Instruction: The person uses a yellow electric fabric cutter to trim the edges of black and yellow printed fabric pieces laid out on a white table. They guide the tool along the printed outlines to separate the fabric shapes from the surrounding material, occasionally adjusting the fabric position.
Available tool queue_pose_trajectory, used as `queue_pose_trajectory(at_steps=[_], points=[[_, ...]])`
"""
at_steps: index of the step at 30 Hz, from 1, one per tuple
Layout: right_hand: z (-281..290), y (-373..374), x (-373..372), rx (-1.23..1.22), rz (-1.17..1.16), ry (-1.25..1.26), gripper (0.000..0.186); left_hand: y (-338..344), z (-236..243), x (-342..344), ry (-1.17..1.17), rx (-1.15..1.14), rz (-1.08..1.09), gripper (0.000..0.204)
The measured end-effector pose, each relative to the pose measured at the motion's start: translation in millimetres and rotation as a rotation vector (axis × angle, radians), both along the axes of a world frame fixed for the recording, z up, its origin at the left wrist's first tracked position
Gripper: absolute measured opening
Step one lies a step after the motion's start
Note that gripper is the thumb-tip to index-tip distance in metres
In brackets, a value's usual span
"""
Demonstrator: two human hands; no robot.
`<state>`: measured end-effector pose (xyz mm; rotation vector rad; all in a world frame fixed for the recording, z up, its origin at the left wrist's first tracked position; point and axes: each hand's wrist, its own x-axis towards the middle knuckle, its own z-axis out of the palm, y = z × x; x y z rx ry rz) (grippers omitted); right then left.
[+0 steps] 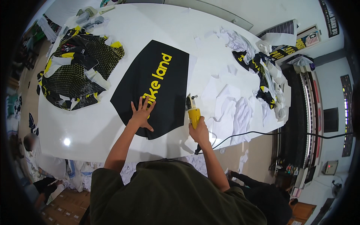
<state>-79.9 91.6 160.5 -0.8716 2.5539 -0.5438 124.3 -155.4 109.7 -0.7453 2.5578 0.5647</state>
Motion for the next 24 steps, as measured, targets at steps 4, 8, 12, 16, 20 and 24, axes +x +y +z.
queue_pose_trajectory(at_steps=[4,8,12,16,20,24], points=[[-1,-24,-10,0.030,-0.014,0.015,0.050,0,-1,1,0.012,0.006,0.002,0.159],[-4,-45,-23,0.032,-0.016,0.033,0.050,0,0,2,0.016,0.024,0.009,0.158],[-8,-66,-38,0.009,-0.028,0.046,0.051,-1,3,3,0.022,0.029,0.008,0.156],[-11,-88,-55,-0.012,-0.036,0.089,0.051,-1,3,4,0.041,0.033,0.012,0.154],[-11,-111,-73,0.023,-0.047,0.075,0.052,-1,2,5,0.056,0.025,0.012,0.154],[-11,-135,-94,-0.001,-0.033,0.085,0.053,-1,0,5,0.064,0.020,0.012,0.154]])
